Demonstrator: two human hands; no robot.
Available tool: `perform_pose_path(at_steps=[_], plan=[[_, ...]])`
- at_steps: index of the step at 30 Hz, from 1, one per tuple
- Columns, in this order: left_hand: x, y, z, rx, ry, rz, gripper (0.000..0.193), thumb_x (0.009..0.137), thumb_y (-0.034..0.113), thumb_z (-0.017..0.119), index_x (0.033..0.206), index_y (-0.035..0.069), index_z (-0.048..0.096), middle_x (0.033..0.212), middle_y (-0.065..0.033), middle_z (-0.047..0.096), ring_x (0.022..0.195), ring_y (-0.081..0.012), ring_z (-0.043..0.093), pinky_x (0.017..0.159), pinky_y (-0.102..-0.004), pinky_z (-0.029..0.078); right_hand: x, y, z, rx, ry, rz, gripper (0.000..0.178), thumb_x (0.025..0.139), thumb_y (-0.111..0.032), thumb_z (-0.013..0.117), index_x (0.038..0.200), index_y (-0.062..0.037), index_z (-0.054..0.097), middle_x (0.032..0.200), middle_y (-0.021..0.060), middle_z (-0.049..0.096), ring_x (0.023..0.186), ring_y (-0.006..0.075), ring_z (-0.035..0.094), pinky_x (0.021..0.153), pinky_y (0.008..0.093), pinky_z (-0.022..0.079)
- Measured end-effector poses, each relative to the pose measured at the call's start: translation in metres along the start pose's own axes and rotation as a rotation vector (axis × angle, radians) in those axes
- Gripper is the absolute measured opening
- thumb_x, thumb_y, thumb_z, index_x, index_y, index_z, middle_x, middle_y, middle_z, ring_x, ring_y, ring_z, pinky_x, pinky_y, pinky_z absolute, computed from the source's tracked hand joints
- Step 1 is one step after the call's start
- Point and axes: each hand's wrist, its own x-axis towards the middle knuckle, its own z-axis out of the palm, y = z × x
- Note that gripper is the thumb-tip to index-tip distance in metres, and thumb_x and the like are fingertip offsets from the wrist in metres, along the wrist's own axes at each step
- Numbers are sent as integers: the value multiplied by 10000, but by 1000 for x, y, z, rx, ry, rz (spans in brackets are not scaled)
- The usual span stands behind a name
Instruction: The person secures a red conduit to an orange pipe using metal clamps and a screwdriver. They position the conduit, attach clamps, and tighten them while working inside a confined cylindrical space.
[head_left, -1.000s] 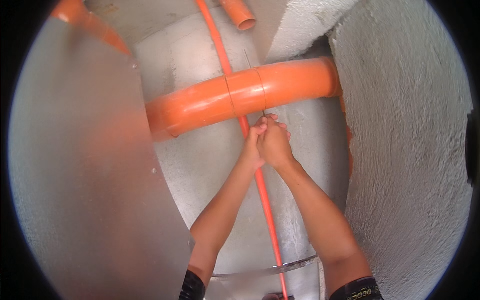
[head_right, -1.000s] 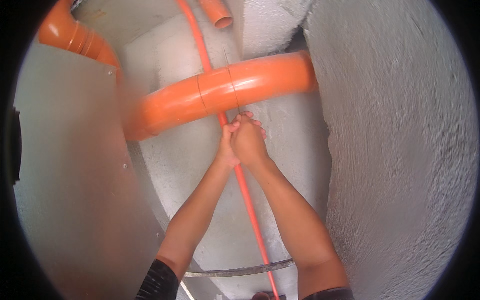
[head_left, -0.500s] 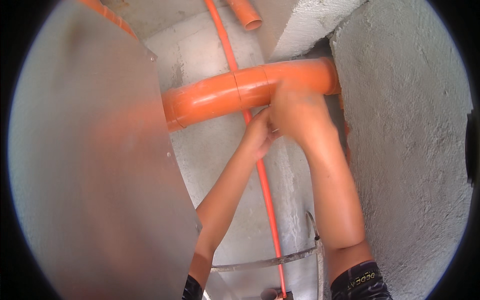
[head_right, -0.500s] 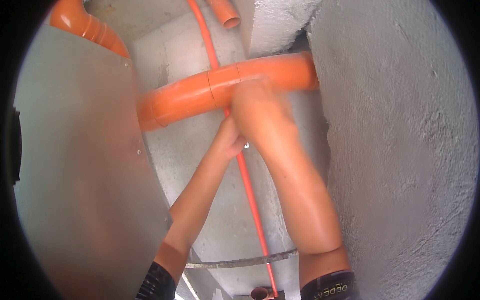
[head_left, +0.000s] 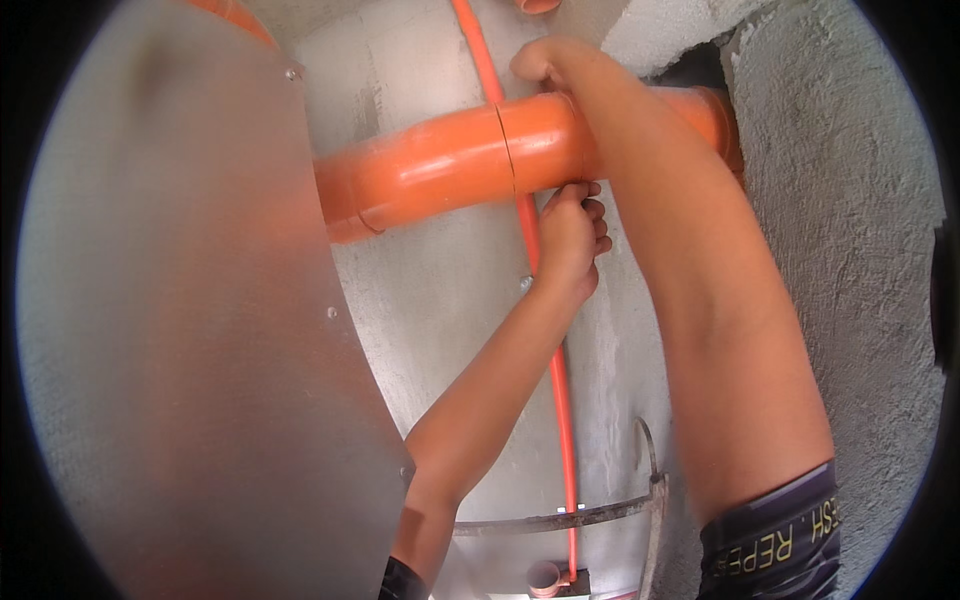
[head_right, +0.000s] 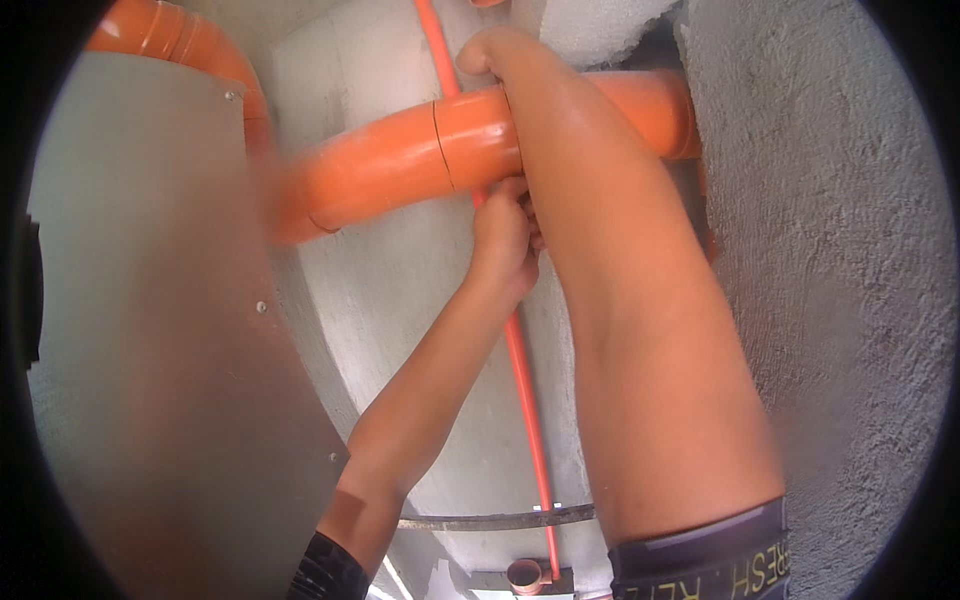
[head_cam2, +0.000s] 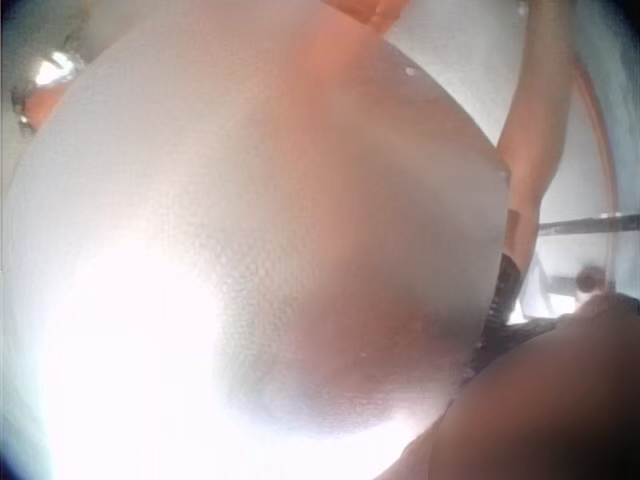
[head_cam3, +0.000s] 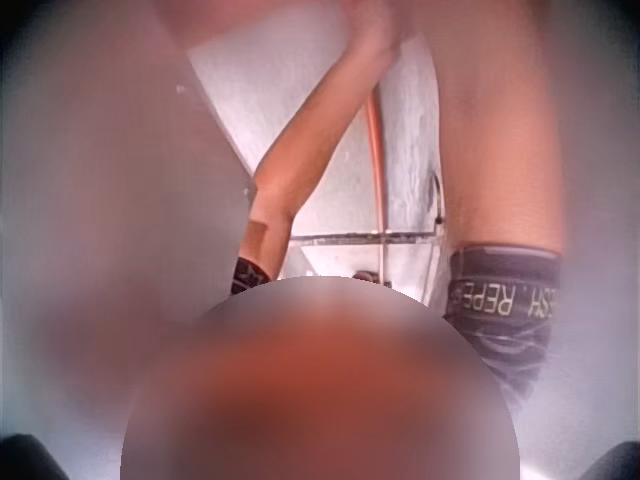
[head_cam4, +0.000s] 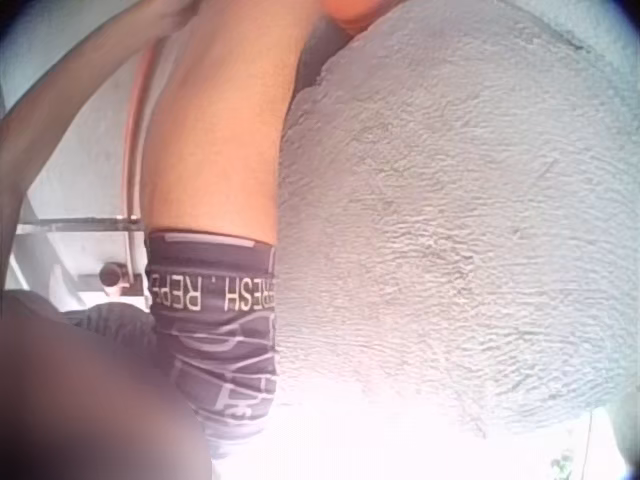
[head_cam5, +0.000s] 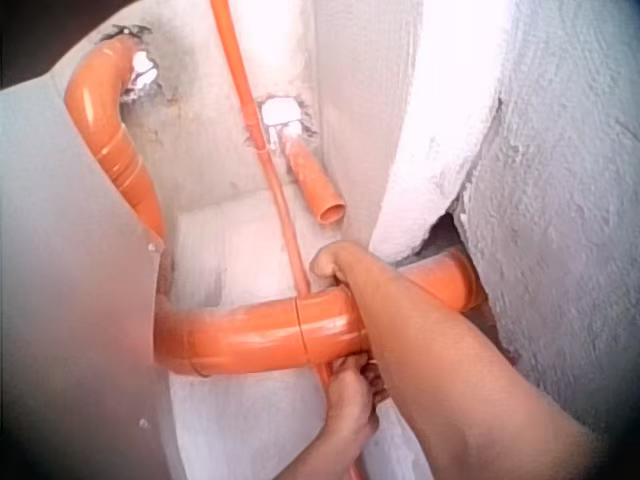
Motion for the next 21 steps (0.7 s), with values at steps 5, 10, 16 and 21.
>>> perform_pose_path(at_steps=[5,10,16,21], plan=[[9,-24,-5,255,148,138,322,1019,235,435,1124,5,634,768,-35,528,648,-148,482,568,-315,414,5,-5,1,-154,45,-20,387,989,-235,567,1215,43,713,1274,230,699,1124,318,694,926,498,524],[23,-38,-9,467,182,308,372,1056,225,393,1168,-48,620,860,-196,644,782,-291,627,690,-436,500,-11,-9,0,-296,108,-111,368,998,-214,541,1214,41,697,1210,233,708,1078,314,704,885,483,531],[19,-41,-3,661,242,526,361,1098,203,386,1092,-99,583,971,-349,681,917,-511,660,790,-541,493,-28,-9,6,-352,152,-163,343,1002,-225,547,1157,34,710,1166,240,716,1047,318,715,868,475,540],[15,-41,8,665,239,573,320,1104,152,386,1032,-120,539,892,-368,666,821,-528,659,730,-549,501,-34,-7,11,-387,180,-200,329,1006,-234,552,1109,29,721,1129,246,723,1021,321,724,854,469,547]])
